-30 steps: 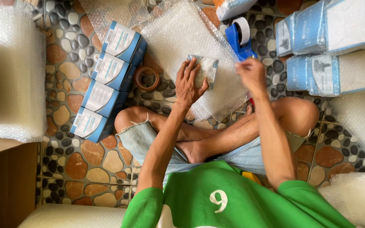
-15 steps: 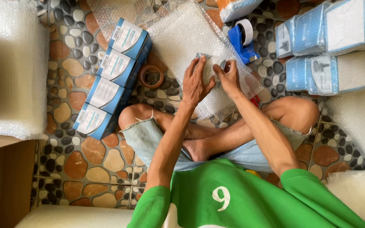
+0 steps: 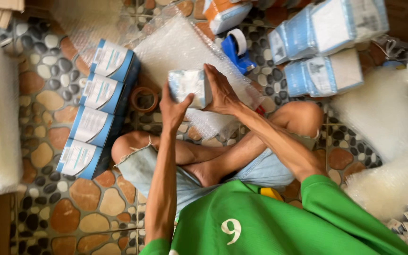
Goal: The person sits on the floor and wraps small blue boxes in bubble wrap. They use a tape dispenser to secure the bubble wrap around each box, then place the wrapped items into a nearby cardboard box.
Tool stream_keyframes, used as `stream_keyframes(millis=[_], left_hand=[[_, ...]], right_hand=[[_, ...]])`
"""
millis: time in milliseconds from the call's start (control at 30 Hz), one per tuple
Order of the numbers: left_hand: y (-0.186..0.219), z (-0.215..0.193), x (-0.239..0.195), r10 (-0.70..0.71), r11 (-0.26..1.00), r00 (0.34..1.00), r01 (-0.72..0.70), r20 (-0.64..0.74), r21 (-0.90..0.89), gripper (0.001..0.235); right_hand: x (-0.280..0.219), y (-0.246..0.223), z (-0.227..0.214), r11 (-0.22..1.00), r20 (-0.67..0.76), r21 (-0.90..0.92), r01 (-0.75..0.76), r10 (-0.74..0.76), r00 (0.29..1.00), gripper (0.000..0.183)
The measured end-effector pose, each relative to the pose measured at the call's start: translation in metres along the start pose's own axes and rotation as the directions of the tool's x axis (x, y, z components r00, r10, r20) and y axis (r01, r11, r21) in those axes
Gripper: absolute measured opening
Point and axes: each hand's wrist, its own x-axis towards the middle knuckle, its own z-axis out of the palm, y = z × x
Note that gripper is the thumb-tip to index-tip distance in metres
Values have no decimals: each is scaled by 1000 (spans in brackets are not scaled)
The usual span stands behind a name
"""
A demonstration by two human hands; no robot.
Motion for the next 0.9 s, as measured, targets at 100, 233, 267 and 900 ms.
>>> stream_keyframes(millis=[100, 233, 267, 900], left_hand=[[39, -10, -34, 77, 993, 996, -73, 36, -96, 87], [-5, 44, -43, 135, 974, 981, -106, 137, -200, 72], [-28, 61, -41, 115, 992, 985, -106, 131, -73, 46], [-150, 92, -54, 27, 237, 917, -393, 398, 889, 94]], right_hand=[[-9, -29, -45, 995, 17, -65, 79, -78, 997, 154], [-30, -119, -167, 971, -34, -173, -163, 159, 987, 137], [-34, -157, -208, 927, -40, -219, -304, 302, 952, 128], [-103, 12, -273, 682, -580, -597, -422, -3, 815, 82]])
